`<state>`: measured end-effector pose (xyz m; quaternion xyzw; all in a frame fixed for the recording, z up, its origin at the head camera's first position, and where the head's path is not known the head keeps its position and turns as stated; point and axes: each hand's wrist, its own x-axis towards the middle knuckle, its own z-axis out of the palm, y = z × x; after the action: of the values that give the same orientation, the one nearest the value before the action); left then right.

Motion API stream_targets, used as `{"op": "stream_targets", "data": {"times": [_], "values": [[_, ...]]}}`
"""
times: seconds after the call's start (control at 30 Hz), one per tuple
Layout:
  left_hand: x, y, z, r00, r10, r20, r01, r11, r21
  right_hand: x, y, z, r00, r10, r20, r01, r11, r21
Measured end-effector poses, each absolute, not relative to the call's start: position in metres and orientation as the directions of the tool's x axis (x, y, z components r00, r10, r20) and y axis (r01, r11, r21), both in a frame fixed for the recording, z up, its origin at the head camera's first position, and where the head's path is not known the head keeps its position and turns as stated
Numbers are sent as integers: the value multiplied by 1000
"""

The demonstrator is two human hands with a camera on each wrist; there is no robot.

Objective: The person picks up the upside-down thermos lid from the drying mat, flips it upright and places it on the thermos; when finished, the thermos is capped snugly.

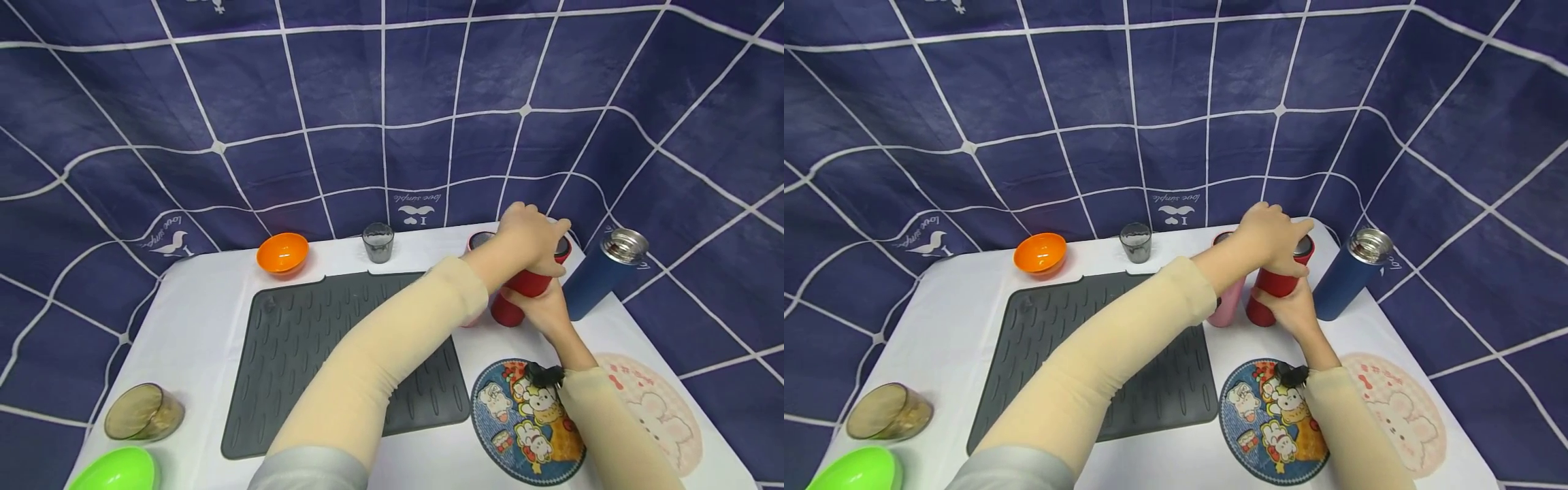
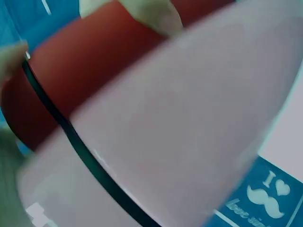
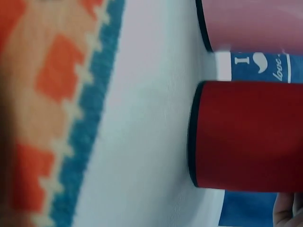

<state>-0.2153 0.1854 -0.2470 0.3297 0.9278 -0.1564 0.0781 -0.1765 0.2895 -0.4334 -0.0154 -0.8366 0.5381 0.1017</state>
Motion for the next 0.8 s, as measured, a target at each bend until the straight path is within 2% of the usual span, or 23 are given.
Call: {"op": "stream_targets", "data": {"times": [0.1, 0.23, 0.4, 0.53, 0.6, 0.8], "values": [[-209, 192, -249, -809, 554, -195, 588, 759, -280, -175, 290, -435, -968, 172, 183, -94, 425, -900], [-209, 196, -251, -835, 525, -164, 550, 798, -247, -174, 288, -438, -958, 202, 202, -106, 403, -909], [-213, 194, -256, -824, 548, -145, 566, 812, -141, -172, 289, -438, -955, 219, 201, -89, 434, -896], [-213, 188, -250, -805, 561, -192, 583, 808, -81, -171, 290, -435, -964, 181, 193, -87, 471, -878], [-211, 186, -247, -796, 564, -220, 591, 803, -81, -172, 290, -434, -969, 158, 188, -90, 483, -871], [-208, 185, -239, -770, 576, -273, 629, 756, -180, -175, 292, -432, -987, 119, 108, -45, 440, -897]]}}
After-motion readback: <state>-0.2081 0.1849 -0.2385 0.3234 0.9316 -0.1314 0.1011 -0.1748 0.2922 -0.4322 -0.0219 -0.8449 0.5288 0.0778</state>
